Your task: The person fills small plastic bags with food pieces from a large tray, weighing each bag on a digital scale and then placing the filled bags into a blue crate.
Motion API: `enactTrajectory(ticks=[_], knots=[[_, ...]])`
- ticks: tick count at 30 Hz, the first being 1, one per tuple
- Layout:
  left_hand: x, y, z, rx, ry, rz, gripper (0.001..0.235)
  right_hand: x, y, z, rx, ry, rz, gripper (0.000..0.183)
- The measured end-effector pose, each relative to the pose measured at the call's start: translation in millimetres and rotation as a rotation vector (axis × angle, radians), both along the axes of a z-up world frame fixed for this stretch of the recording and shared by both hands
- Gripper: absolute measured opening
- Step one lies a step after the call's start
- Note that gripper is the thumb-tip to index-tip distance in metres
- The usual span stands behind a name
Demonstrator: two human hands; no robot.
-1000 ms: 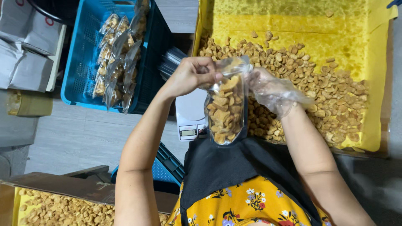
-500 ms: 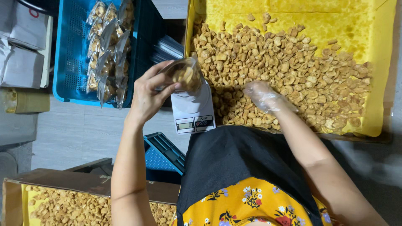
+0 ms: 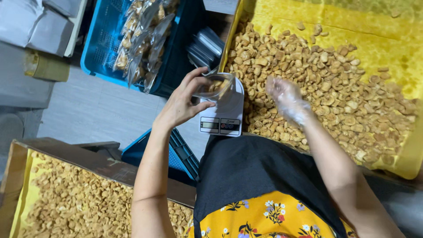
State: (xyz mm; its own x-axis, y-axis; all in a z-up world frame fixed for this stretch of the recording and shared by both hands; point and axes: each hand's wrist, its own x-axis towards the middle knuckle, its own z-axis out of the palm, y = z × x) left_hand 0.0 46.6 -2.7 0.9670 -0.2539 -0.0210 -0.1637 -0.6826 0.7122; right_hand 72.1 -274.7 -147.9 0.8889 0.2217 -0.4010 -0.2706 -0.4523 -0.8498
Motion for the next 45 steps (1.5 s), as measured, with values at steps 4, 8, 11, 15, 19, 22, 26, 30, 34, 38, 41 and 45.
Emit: enactTrajectory(ticks=[4,8,11,15,19,22,26,30,34,38,41,45], knots=[[-10.5,7.9,-12.4,-0.144,-0.079,0.014,0.092,13.2,23.8,94.8,0.996,-0.334,0.290,0.039],[-15.1,13.6,-22.6,-0.245,-0.117,0.035,0.116,-8.5,66.7,184.2,0.217,-0.751,0.398,0.025],[-19.6,16.0,-22.3,-0.238,-0.127,0.057,0.120,-15.1,87.1,214.0,-0.178,-1.073,0.667,0.031],[-20.7,15.8,-15.6,-0.232,-0.115,0.075,0.120,-4.3,79.4,214.7,-0.145,-1.073,0.564,0.027],[-11.9,7.9,-3.2,-0.097,-0.170,0.010,0.093,5.3,49.4,195.5,1.111,-0.471,0.311,0.034],[1.2,-4.5,1.5,0.095,-0.205,-0.039,0.067,15.2,36.2,170.3,0.927,-0.305,0.112,0.018],[25.4,-8.7,-11.5,0.194,-0.143,-0.141,0.025,19.3,29.8,140.9,0.998,-0.268,0.198,0.024],[61.5,7.6,-15.1,-0.015,-0.038,-0.113,0.020,45.4,37.1,131.0,0.614,0.039,0.105,0.036],[94.5,11.1,4.9,-0.239,0.264,-0.141,0.023,42.9,49.2,140.4,0.581,0.068,0.205,0.041],[97.0,-25.3,8.8,-0.316,0.239,-0.330,0.020,41.0,51.0,139.5,0.411,0.170,0.354,0.035],[80.2,-41.1,18.4,-0.290,0.395,-0.127,0.021,32.6,42.1,129.6,0.562,0.179,0.229,0.029],[75.8,-51.5,27.5,-0.292,0.295,-0.128,0.024,21.6,28.0,122.8,0.529,0.058,0.125,0.007]])
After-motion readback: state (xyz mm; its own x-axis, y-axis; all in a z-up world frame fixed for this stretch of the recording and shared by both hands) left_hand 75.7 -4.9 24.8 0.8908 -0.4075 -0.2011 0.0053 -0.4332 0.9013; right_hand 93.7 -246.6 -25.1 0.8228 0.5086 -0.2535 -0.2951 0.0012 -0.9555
